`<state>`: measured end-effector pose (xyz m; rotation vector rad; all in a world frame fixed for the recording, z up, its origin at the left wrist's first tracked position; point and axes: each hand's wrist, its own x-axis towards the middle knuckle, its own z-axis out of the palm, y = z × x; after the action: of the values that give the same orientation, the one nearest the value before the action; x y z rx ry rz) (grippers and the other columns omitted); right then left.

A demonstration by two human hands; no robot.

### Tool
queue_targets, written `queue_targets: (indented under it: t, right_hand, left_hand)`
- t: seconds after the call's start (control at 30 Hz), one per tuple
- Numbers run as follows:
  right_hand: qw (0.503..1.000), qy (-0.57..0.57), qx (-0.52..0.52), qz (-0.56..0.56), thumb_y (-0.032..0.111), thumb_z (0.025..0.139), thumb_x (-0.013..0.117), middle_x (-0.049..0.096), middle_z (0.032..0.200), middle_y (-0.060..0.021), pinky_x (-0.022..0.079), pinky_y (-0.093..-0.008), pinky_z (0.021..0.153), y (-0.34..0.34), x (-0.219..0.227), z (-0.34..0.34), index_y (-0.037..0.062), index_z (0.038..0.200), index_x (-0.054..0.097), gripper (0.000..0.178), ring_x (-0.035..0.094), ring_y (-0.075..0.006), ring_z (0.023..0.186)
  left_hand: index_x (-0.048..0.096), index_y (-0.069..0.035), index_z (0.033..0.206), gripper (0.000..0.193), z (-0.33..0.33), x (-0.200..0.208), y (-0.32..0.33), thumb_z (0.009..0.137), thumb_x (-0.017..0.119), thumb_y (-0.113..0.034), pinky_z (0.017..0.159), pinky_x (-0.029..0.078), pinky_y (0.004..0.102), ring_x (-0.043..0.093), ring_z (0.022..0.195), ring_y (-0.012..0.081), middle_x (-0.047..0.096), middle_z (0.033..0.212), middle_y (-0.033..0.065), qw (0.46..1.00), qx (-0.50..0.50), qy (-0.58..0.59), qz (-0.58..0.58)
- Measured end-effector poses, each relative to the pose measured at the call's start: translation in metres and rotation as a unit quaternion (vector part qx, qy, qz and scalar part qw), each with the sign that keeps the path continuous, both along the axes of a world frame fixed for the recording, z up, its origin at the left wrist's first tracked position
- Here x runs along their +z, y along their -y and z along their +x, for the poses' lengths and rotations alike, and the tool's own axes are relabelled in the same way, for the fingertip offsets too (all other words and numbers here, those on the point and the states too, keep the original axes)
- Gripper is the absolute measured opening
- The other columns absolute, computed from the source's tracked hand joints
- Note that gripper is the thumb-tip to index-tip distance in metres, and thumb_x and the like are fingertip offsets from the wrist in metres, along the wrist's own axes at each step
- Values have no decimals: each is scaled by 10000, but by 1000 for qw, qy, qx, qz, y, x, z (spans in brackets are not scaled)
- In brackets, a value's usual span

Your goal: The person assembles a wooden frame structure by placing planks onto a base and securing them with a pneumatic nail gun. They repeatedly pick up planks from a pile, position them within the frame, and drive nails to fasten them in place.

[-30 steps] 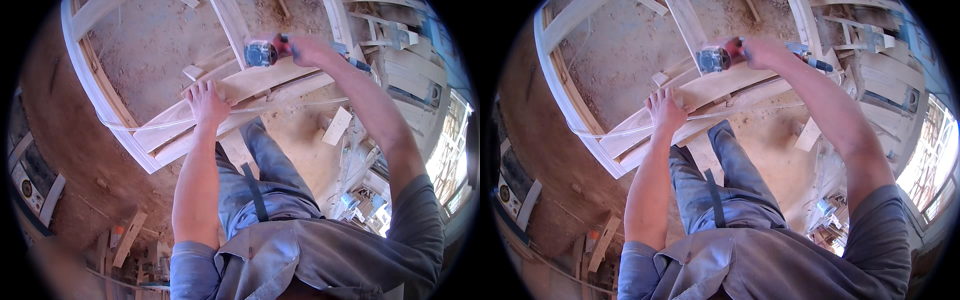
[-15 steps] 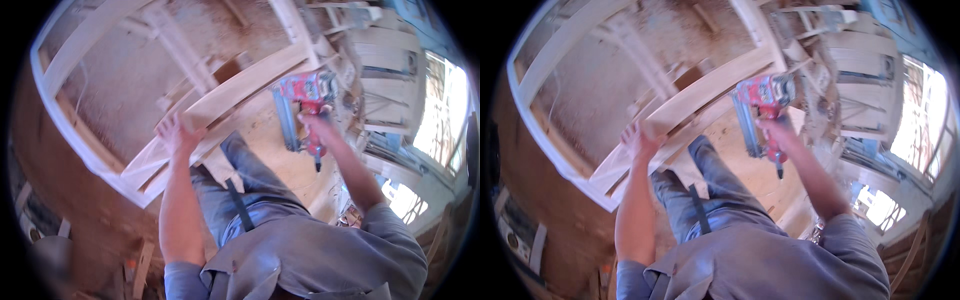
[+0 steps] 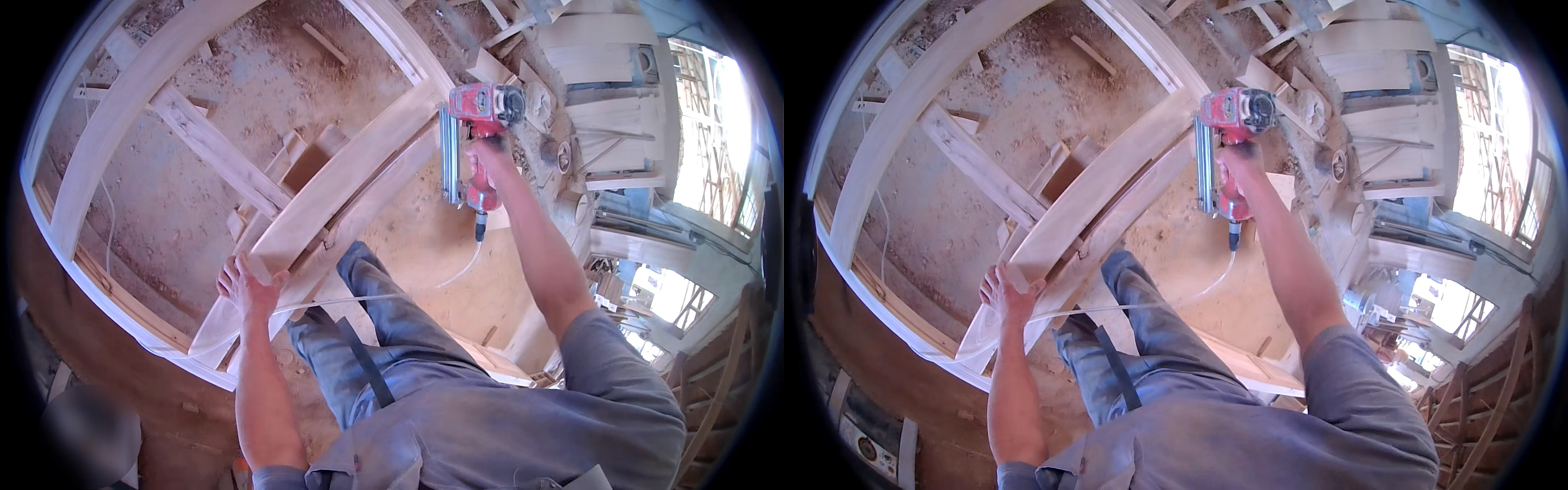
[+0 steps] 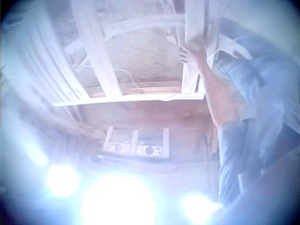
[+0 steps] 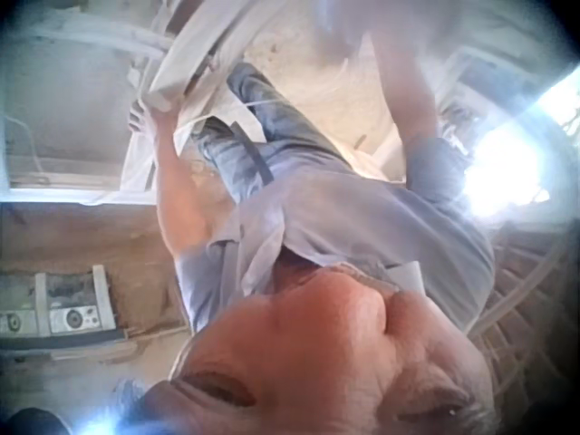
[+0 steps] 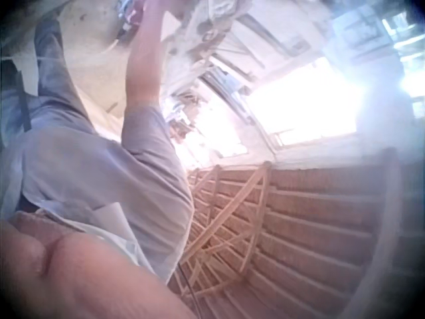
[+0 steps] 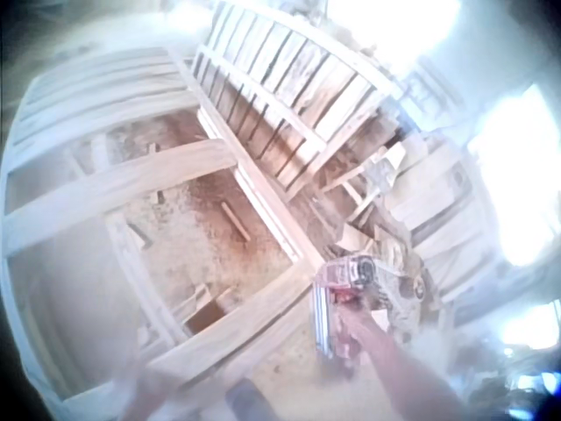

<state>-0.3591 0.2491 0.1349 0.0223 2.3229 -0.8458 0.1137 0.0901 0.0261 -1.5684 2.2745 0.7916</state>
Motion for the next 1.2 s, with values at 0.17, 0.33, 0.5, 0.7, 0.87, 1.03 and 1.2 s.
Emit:
queue_targets:
  t: [0.17,0.33,0.5,0.7,0.87,1.03,1.2]
  right_hand:
    - [998,-22,-12,-53,17,731,648,531,534,-66,389,-329,372,1,-1,-10,22,628,564,132,503,-172,411]
    - [995,7,-52,-82,12,731,653,534,546,-64,404,-332,392,-7,3,-26,27,647,571,119,505,-172,425]
    - [998,1,-25,-56,9,729,653,548,548,-74,397,-330,387,-12,-9,-43,22,640,574,120,514,-174,421]
    - [998,-45,9,-32,-3,710,623,542,532,-73,381,-326,375,-7,-13,-26,1,634,574,90,519,-166,416]
    - [999,-42,27,8,-9,706,613,547,547,-70,376,-316,371,-13,-18,-29,-5,666,586,48,510,-157,412]
    - [999,-35,3,-16,-2,716,624,551,562,-62,378,-312,378,-13,-8,-29,9,696,589,42,512,-149,427]
    - [997,-33,7,-65,10,718,626,530,547,-49,373,-304,382,5,18,-33,42,642,558,106,500,-137,425]
  left_hand:
    - [456,-85,1364,948,3,1,4,605,874,-471,1131,211,535,335,1328,372,438,1383,150,1000,-1,16,-5]
    - [430,-107,1372,972,-1,2,5,587,894,-444,1125,220,541,341,1339,348,430,1405,116,1000,-3,4,-3]
    - [443,-93,1361,967,0,-1,2,581,892,-448,1122,224,549,339,1332,365,426,1408,134,1000,-12,0,-12]
    - [417,-111,1388,979,2,-1,3,594,893,-431,1129,223,534,333,1347,347,416,1424,113,1000,-7,10,-8]
    - [413,-113,1397,986,1,0,3,595,888,-435,1136,217,536,329,1353,353,413,1430,117,1000,-13,9,-11]
    - [405,-111,1403,991,3,0,2,597,889,-424,1135,218,539,327,1351,361,411,1430,117,1000,-12,13,-11]
    - [405,-111,1397,989,5,-1,0,595,895,-419,1133,219,537,318,1358,362,403,1434,118,1000,-10,-4,-14]
